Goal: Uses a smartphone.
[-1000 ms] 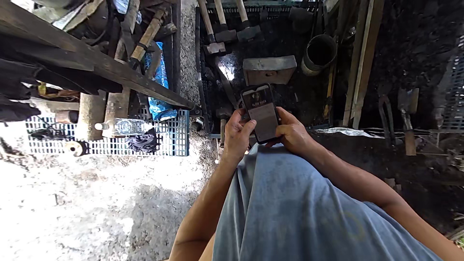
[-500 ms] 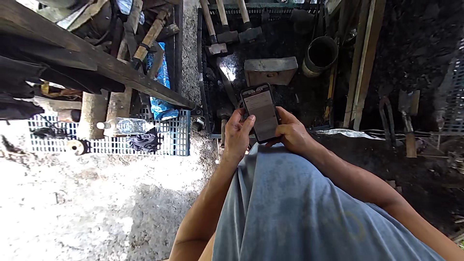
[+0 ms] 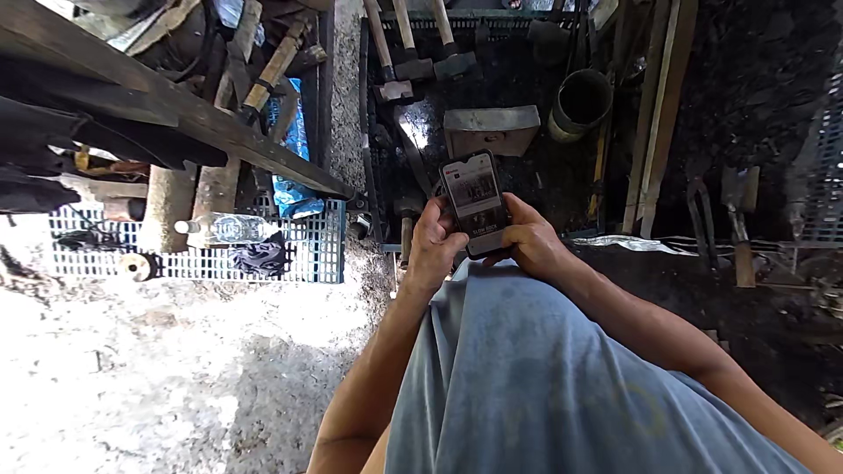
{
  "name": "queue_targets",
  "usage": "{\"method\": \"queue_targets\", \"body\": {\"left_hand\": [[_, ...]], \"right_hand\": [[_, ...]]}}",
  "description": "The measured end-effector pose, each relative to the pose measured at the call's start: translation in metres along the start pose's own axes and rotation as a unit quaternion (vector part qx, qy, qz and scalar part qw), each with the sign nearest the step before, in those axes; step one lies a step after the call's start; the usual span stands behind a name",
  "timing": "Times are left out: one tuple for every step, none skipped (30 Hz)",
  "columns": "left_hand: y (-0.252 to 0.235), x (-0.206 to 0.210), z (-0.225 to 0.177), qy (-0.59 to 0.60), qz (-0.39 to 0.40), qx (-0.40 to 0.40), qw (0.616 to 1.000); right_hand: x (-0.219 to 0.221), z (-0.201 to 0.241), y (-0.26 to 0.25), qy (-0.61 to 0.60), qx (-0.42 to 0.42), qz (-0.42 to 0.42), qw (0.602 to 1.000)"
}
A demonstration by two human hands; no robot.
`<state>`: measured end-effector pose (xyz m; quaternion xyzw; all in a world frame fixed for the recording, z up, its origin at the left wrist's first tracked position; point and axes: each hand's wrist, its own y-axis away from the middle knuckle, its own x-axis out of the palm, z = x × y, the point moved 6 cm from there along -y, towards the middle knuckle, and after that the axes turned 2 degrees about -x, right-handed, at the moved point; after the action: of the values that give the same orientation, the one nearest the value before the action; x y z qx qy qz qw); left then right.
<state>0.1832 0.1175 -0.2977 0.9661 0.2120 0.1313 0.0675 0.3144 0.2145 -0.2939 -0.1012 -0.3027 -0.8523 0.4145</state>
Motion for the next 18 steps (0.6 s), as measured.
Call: {"method": "queue_targets", "body": {"left_hand": [[-0.001,0.0,0.001,0.01,-0.003,0.004,1.0],[-0.001,0.001,0.001,0.012,-0.004,0.004,1.0],[0.002,0.001,0.001,0.007,-0.003,0.0,1.0],[0.006,0.0,0.001,-0.004,0.0,-0.008,1.0],[0.008,0.0,0.001,-0.011,0.002,-0.013,1.0],[0.009,0.0,0.001,-0.014,0.003,-0.014,1.0],[0.01,-0.001,0.002,-0.015,0.003,-0.014,1.0],[0.01,-0.001,0.002,-0.015,0.002,-0.015,1.0],[0.01,0.0,0.002,-0.014,0.002,-0.015,1.0],[0.011,0.0,0.002,-0.013,0.002,-0.015,1.0],[0.011,0.0,0.001,-0.012,0.003,-0.015,1.0],[0.011,0.0,0.001,-0.014,0.002,-0.015,1.0],[0.011,0.0,0.001,-0.018,0.001,-0.015,1.0],[0.011,0.0,0.001,-0.023,0.0,-0.015,1.0],[0.011,0.0,0.001,-0.025,-0.002,-0.015,1.0],[0.009,0.0,0.001,-0.024,-0.006,-0.014,1.0],[0.007,0.001,0.001,-0.016,-0.011,-0.009,1.0],[0.003,0.002,0.002,-0.002,-0.018,-0.001,1.0]], "right_hand": [[0.0,0.0,0.0,-0.001,-0.001,0.001,1.0],[0.0,0.0,0.001,-0.001,0.0,0.001,1.0],[0.0,-0.001,0.001,-0.001,0.002,0.0,1.0],[0.001,-0.001,0.002,-0.001,0.003,0.0,1.0],[0.001,-0.002,0.002,0.0,0.003,0.002,1.0],[0.001,-0.002,0.002,-0.002,0.004,0.005,1.0],[0.001,-0.002,0.003,-0.002,0.004,0.006,1.0],[0.001,-0.002,0.003,-0.002,0.004,0.007,1.0],[0.002,-0.002,0.003,-0.001,0.005,0.006,1.0],[0.002,-0.002,0.003,-0.001,0.004,0.005,1.0],[0.002,-0.002,0.004,0.0,0.003,0.005,1.0],[0.002,-0.002,0.004,-0.001,0.002,0.005,1.0],[0.002,-0.002,0.004,-0.001,0.001,0.004,1.0],[0.002,-0.002,0.004,-0.002,0.001,0.004,1.0],[0.002,-0.002,0.004,-0.002,0.0,0.004,1.0],[0.002,-0.003,0.004,-0.001,-0.001,0.004,1.0],[0.002,-0.003,0.004,-0.001,-0.002,0.004,1.0],[0.001,-0.003,0.004,-0.002,-0.003,0.004,1.0]]}}
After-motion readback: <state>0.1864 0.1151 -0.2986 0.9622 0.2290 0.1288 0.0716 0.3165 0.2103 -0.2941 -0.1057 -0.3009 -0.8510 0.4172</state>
